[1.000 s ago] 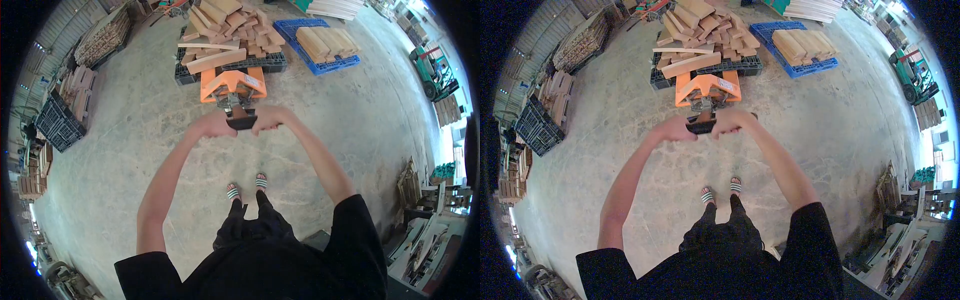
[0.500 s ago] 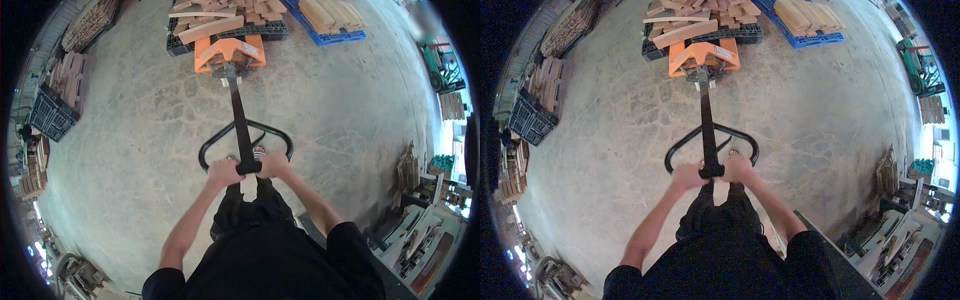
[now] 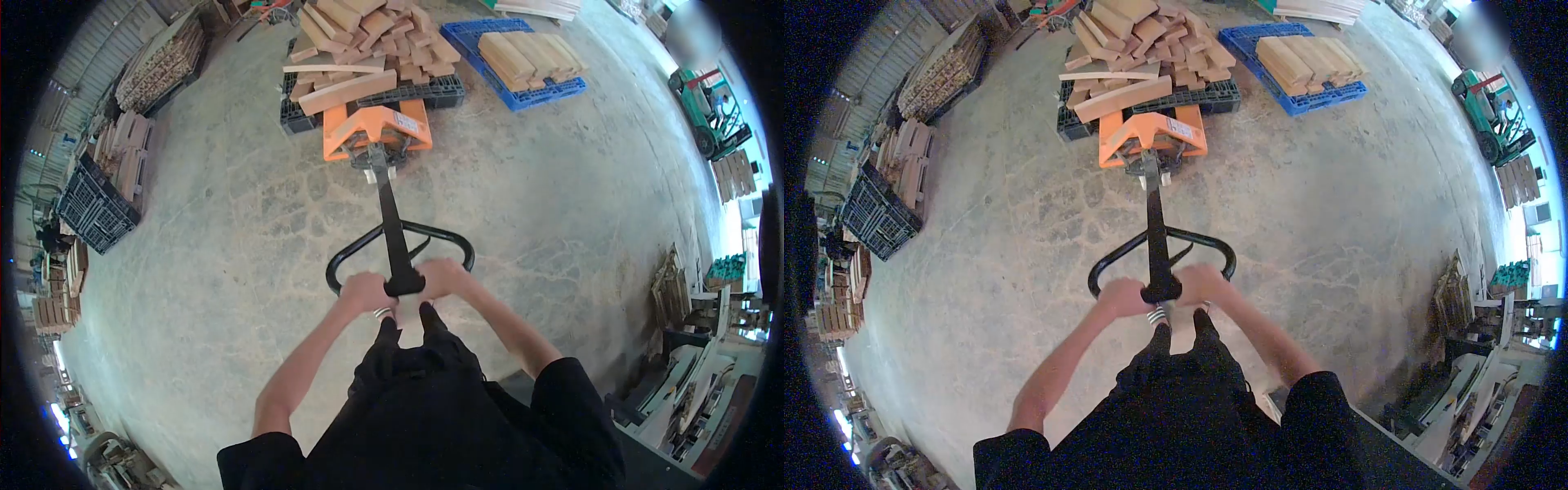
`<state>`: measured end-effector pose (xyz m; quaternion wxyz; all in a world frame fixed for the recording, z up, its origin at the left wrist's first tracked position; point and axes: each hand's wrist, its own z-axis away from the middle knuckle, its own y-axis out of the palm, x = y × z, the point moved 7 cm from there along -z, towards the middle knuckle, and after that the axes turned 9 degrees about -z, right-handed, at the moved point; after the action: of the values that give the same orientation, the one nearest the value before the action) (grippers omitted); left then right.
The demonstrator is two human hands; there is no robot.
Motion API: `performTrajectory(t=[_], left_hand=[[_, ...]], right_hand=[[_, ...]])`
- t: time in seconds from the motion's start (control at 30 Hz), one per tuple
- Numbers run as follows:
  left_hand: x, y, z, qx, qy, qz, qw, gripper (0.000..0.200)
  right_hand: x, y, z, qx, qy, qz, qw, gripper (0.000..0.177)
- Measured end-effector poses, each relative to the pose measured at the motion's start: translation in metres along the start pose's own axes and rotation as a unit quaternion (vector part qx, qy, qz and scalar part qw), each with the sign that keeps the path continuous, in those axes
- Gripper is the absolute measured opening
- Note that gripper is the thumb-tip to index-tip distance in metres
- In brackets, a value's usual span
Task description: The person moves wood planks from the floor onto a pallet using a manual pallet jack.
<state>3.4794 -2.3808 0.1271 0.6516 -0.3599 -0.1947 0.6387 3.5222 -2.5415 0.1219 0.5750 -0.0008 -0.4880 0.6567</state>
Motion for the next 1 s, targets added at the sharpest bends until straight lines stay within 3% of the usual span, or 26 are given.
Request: performTrajectory(t=[0.07, 0.13, 0.2, 0.27, 0.3, 0.43, 0.53, 0.57, 0.67, 0.7, 0.77, 0.83, 0.9, 0.93, 1.0], left_hand=[[0.01, -0.048, 0.001, -0.033, -0.001, 0.007, 0.999, 0.053], [0.019, -0.093, -0.006, -0.048, 0.026, 0.0, 0.998, 0.052], [0.025, -0.123, -0.012, 0.025, 0.03, 0.122, 0.992, 0.045], [0.029, -0.157, -0.007, 0.033, 0.025, 0.171, 0.984, 0.04], [0.03, -0.166, -0.006, 0.039, 0.023, 0.197, 0.979, 0.038], [0.034, -0.17, -0.011, 0.019, 0.018, 0.147, 0.989, 0.043], [0.026, -0.135, -0.005, -0.052, -0.005, 0.076, 0.996, 0.05], [0.023, -0.129, -0.005, -0.135, 0.029, 0.012, 0.99, 0.058], [0.02, -0.089, 0.0, -0.041, -0.044, 0.014, 0.998, 0.062], [0.02, -0.07, -0.005, -0.076, -0.032, -0.004, 0.997, 0.066], [0.008, -0.046, 0.002, -0.031, -0.037, -0.003, 0.999, 0.065], [-0.005, -0.015, 0.008, 0.021, -0.031, -0.023, 0.999, 0.059], [-0.013, 0.036, 0.004, 0.017, -0.026, 0.01, 0.999, 0.078], [-0.017, 0.065, -0.001, 0.017, -0.026, 0.009, 0.999, 0.071], [-0.029, 0.123, -0.009, 0.016, -0.026, 0.006, 1.0, 0.071]], right_hand=[[0.008, -0.039, -0.014, -0.033, -0.033, 0.008, 0.999, 0.053], [0.025, -0.087, -0.02, -0.005, 0.021, 0.041, 0.999, 0.054], [0.039, -0.128, -0.028, 0.022, 0.026, 0.024, 0.999, 0.049], [0.034, -0.145, -0.041, 0.089, 0.078, -0.103, 0.988, 0.043], [0.033, -0.147, -0.044, 0.123, 0.103, -0.166, 0.973, 0.041], [0.048, -0.159, -0.035, 0.11, 0.108, -0.115, 0.981, 0.038], [0.041, -0.13, -0.019, 0.053, 0.101, -0.031, 0.993, 0.039], [0.036, -0.121, -0.017, 0.052, 0.118, -0.017, 0.991, 0.042], [0.031, -0.088, -0.014, -0.043, 0.048, 0.056, 0.996, 0.049], [0.028, -0.079, -0.005, 0.006, 0.1, 0.048, 0.994, 0.056], [0.011, -0.043, -0.003, -0.023, 0.071, 0.058, 0.996, 0.055], [-0.003, -0.006, 0.006, 0.013, 0.098, 0.008, 0.995, 0.053], [-0.025, 0.057, 0.002, 0.039, 0.065, 0.077, 0.994, 0.044], [-0.015, 0.045, 0.032, 0.025, 0.103, -0.063, 0.992, 0.04], [-0.048, 0.106, 0.03, 0.077, 0.106, -0.043, 0.991, 0.036]])
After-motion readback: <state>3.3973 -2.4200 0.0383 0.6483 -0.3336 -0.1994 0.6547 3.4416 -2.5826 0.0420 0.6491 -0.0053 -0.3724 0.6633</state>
